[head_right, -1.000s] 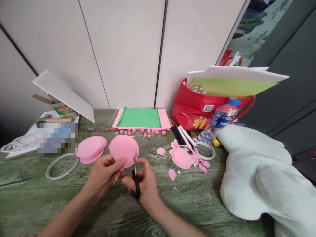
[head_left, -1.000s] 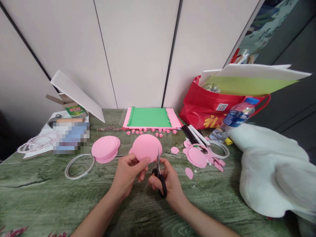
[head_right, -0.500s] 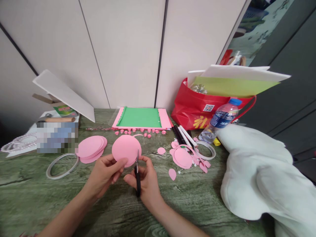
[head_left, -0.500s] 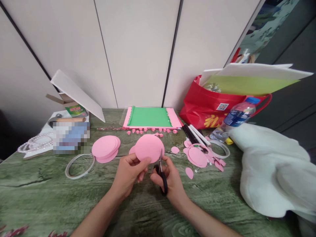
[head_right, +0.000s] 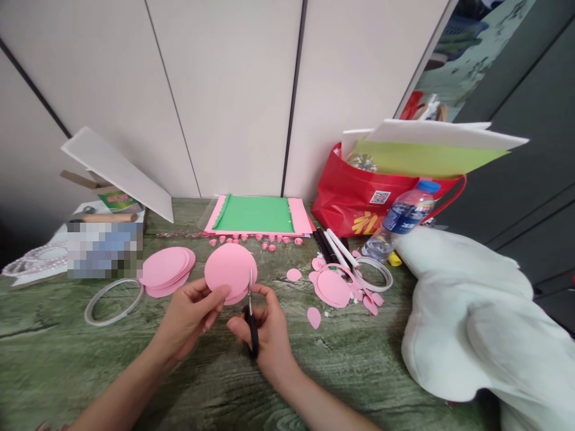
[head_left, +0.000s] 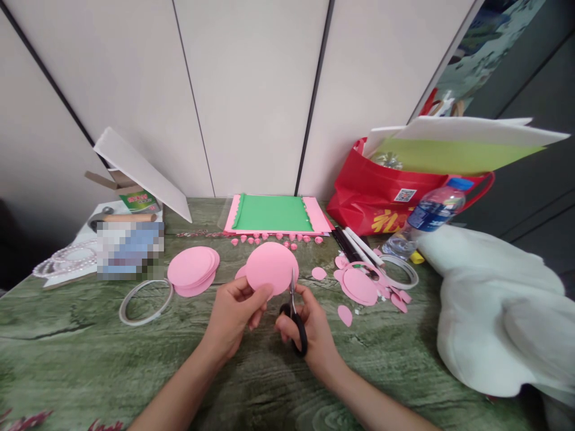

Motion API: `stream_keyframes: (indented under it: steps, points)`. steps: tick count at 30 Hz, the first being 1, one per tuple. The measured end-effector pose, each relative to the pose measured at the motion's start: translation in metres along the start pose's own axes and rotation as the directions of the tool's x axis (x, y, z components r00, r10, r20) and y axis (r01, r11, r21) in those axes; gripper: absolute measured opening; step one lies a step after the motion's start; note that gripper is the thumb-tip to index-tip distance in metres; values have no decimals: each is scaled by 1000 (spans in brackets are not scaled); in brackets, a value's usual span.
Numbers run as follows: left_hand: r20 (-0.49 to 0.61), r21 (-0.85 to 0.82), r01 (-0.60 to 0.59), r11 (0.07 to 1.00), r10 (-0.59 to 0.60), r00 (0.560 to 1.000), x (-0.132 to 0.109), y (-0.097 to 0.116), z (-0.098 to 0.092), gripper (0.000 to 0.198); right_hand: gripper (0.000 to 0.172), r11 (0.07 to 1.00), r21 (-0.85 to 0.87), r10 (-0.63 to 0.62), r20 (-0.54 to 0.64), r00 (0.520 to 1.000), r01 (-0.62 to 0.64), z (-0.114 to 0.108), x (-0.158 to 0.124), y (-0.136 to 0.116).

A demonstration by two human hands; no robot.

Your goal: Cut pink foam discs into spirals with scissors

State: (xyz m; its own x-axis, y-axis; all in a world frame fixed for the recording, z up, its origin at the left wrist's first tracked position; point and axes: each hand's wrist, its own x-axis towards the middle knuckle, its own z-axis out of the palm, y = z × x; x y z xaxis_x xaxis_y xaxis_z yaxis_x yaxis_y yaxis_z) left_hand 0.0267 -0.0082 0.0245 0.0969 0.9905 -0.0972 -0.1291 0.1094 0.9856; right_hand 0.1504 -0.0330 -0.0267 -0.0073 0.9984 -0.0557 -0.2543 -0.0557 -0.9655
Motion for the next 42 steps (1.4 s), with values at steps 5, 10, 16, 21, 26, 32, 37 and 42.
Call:
stream_keyframes:
  steps: [5,10,16,21,26,32,37,42]
  points:
    - [36,-62,-18,998,20,999,-1,1,1,22,54,1000,22,5,22,1000,-6,1,0,3]
    - [120,-127,46,991,-30,992,-2,-1,2,23,50,998,57,-15,56,998,11,5,-5,8]
    - [4,-3,57,998,-57,998,-2,-6,1,28,54,997,82,4,100,995,-13,7,-8,8]
    - [36,48,47,998,-49,998,-2,-6,3,26,59,982,177,-91,151,984,64,4,-5,7]
    - [60,49,37,998,-40,997,-4,-5,3,22,62,975,211,-98,150,984,65,4,-4,3]
    - [65,44,37,998,-40,997,-3,-5,4,22,58,950,306,-127,181,975,67,8,-5,-2]
    - [79,54,30,998,-35,996,-3,-4,4,24,59,954,289,-130,183,975,73,8,-5,-2]
    - [63,62,39,997,-43,997,-3,-3,4,26,60,968,237,-122,176,977,78,8,-5,-3]
